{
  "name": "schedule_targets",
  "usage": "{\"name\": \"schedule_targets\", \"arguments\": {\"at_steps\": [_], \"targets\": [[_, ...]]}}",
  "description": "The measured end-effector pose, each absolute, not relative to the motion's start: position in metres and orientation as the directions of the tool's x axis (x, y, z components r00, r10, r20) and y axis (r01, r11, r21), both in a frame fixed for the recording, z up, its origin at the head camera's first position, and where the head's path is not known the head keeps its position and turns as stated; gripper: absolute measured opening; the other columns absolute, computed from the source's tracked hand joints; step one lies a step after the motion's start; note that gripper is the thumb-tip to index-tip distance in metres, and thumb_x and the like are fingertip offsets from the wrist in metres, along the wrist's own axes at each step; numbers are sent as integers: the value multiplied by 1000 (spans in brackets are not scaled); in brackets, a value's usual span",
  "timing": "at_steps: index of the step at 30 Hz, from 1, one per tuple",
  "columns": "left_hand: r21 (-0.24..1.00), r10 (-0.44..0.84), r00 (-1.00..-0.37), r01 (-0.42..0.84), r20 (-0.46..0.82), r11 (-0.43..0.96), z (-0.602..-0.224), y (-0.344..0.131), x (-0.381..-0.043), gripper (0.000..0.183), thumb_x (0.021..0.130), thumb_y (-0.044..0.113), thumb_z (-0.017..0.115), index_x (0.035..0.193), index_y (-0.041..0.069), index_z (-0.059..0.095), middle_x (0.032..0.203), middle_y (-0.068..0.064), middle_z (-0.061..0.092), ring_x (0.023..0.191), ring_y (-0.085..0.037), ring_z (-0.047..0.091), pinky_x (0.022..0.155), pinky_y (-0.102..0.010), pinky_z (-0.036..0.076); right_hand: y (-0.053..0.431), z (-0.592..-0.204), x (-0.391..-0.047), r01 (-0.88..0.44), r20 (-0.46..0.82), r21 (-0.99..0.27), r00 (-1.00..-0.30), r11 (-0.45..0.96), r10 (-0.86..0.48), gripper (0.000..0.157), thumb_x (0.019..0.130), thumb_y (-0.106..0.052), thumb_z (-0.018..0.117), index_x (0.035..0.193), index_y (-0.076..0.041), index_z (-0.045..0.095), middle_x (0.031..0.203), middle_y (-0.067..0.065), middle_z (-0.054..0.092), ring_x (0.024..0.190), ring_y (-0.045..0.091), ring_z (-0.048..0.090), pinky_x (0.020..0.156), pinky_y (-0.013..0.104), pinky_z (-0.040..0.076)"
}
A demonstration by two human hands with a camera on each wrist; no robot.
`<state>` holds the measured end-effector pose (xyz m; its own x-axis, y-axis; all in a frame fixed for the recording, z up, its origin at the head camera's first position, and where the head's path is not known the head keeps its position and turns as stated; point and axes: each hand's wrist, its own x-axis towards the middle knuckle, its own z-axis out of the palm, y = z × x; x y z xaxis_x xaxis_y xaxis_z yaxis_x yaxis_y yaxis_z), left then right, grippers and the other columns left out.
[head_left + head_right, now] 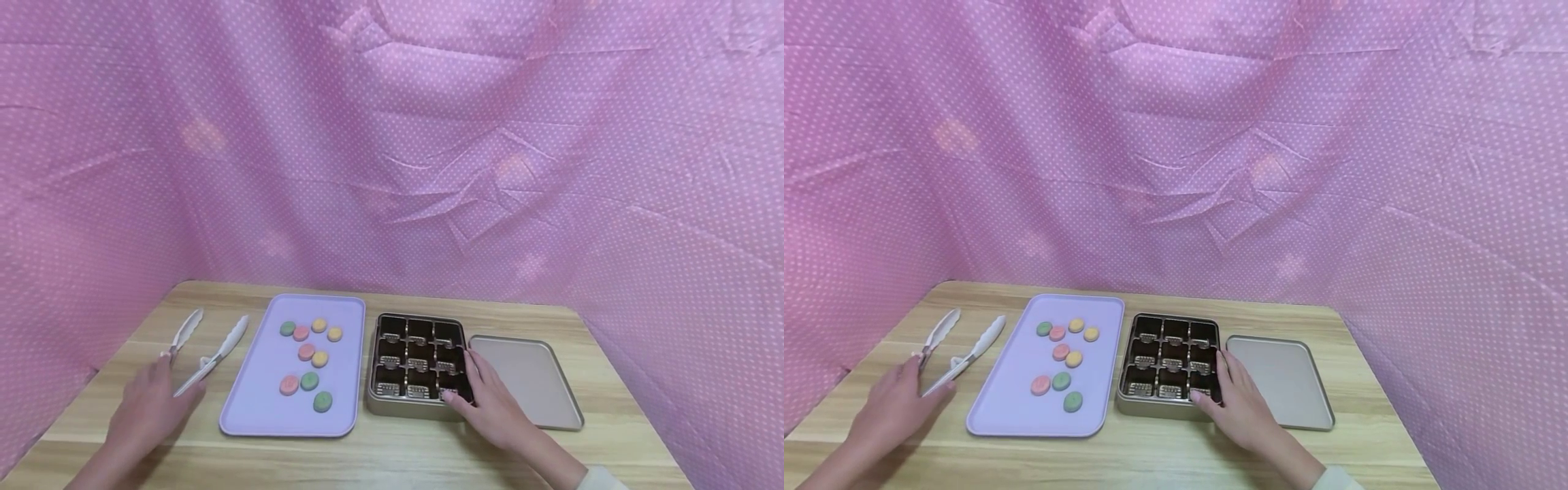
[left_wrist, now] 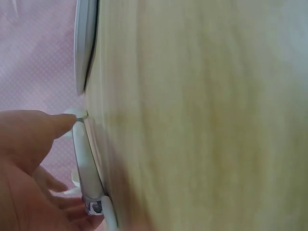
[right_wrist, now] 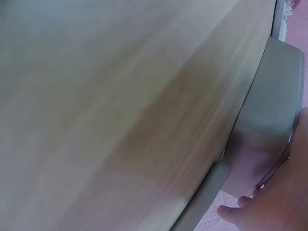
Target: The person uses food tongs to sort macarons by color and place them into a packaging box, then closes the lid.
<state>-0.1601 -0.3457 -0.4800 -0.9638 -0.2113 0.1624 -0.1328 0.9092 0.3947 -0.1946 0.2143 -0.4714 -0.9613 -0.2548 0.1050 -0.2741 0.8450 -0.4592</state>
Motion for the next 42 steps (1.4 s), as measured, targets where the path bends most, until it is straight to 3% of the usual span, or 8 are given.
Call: {"name": "schedule_targets", "arguments": {"at_steps": [9,17,23,30,36,42], "targets": [[371,-191,-975,-137,113,919,-485,-354,-162,98,95,52,62,141,-27,25,131,-52,36,108,-71,39,87,-78,39,214,-471,-193,-187,9,-488,-978,853,-210,102,90,-78,44,164,-20,3,171,4,0,151,41,26,107,73,34],[370,-202,-972,-145,121,918,-485,-358,-166,87,95,41,65,134,-29,31,122,-55,39,104,-71,38,85,-76,39,212,-471,-193,-170,-7,-503,-980,847,-201,101,91,-78,45,164,-23,3,172,-1,-1,137,48,45,93,71,47],[411,-227,-971,-176,78,894,-485,-361,-169,93,95,47,64,139,-27,29,126,-55,36,109,-73,34,90,-80,35,211,-470,-193,-157,-13,-513,-981,844,-191,101,90,-78,46,164,-25,3,171,-3,-1,133,49,49,92,68,49],[476,-230,-970,-165,82,864,-480,-364,-170,92,95,44,66,141,-26,27,124,-56,36,108,-72,41,86,-79,38,212,-469,-193,-159,-11,-520,-981,839,-192,101,90,-78,47,164,-25,3,172,-2,0,128,50,54,90,68,50],[491,-256,-967,-224,-3,842,-476,-364,-169,104,93,61,60,142,-24,26,126,-54,34,107,-70,44,77,-75,44,212,-469,-193,-161,-14,-521,-980,838,-197,102,90,-77,47,164,-23,3,172,-1,-1,126,49,55,89,68,51],[463,-325,-945,-302,-31,833,-468,-363,-167,109,85,76,57,141,-16,36,124,-47,46,103,-64,53,59,-60,50,213,-471,-193,-159,-18,-516,-980,842,-197,103,89,-79,45,164,-24,1,171,-2,-2,124,48,57,88,67,52]]}}
